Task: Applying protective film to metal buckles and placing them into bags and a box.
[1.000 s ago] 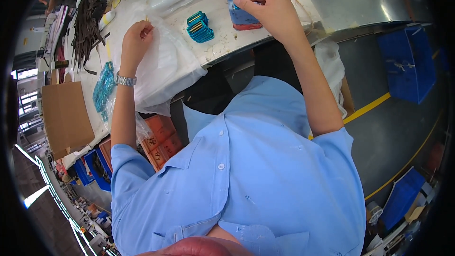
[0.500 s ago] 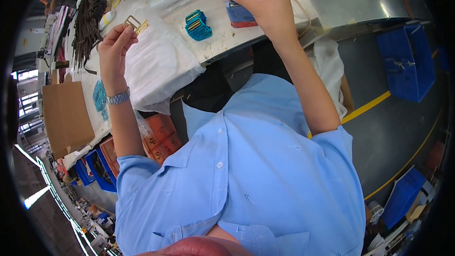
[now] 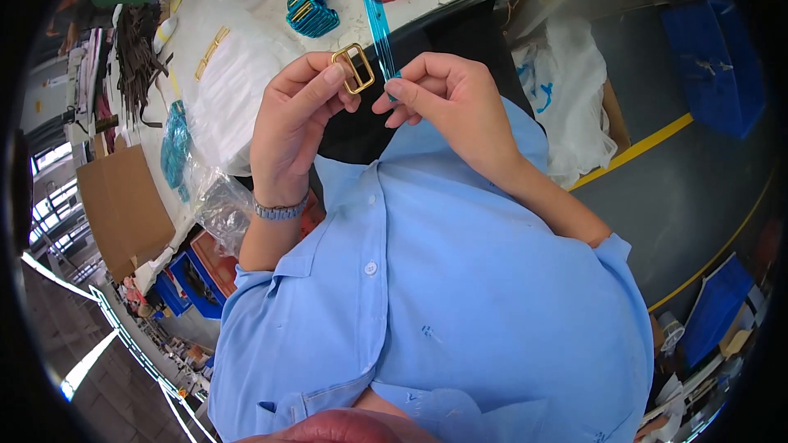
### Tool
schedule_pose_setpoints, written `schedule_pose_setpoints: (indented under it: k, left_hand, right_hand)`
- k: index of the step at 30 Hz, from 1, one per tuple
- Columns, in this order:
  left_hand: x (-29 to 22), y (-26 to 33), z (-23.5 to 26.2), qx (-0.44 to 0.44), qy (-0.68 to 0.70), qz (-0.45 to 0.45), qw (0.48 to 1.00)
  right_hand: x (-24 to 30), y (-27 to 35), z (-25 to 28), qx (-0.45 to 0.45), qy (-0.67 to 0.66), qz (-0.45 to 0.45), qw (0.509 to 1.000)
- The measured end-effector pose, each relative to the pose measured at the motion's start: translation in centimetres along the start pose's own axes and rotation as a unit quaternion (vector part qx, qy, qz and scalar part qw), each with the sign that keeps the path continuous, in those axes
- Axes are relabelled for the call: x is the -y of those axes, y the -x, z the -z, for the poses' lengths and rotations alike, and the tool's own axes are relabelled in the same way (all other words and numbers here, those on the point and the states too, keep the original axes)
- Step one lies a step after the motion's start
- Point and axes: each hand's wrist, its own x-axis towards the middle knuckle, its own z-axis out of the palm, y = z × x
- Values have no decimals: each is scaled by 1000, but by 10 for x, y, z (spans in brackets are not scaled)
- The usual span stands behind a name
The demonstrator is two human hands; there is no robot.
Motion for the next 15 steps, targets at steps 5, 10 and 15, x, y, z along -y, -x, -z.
schedule_pose_setpoints:
  k: [5, 10, 15]
  left_hand:
    - [5, -2, -1, 6, -27, 4, 1000]
    - [4, -5, -4, 19, -5, 12, 1000]
    - [7, -8, -11, 34, 11, 41, 999]
  right_hand:
    - [-5, 3, -1, 8, -30, 8, 999]
    - [-7, 3, -4, -2, -43, 14, 999]
    - [-8, 5, -5, -9, -42, 23, 999]
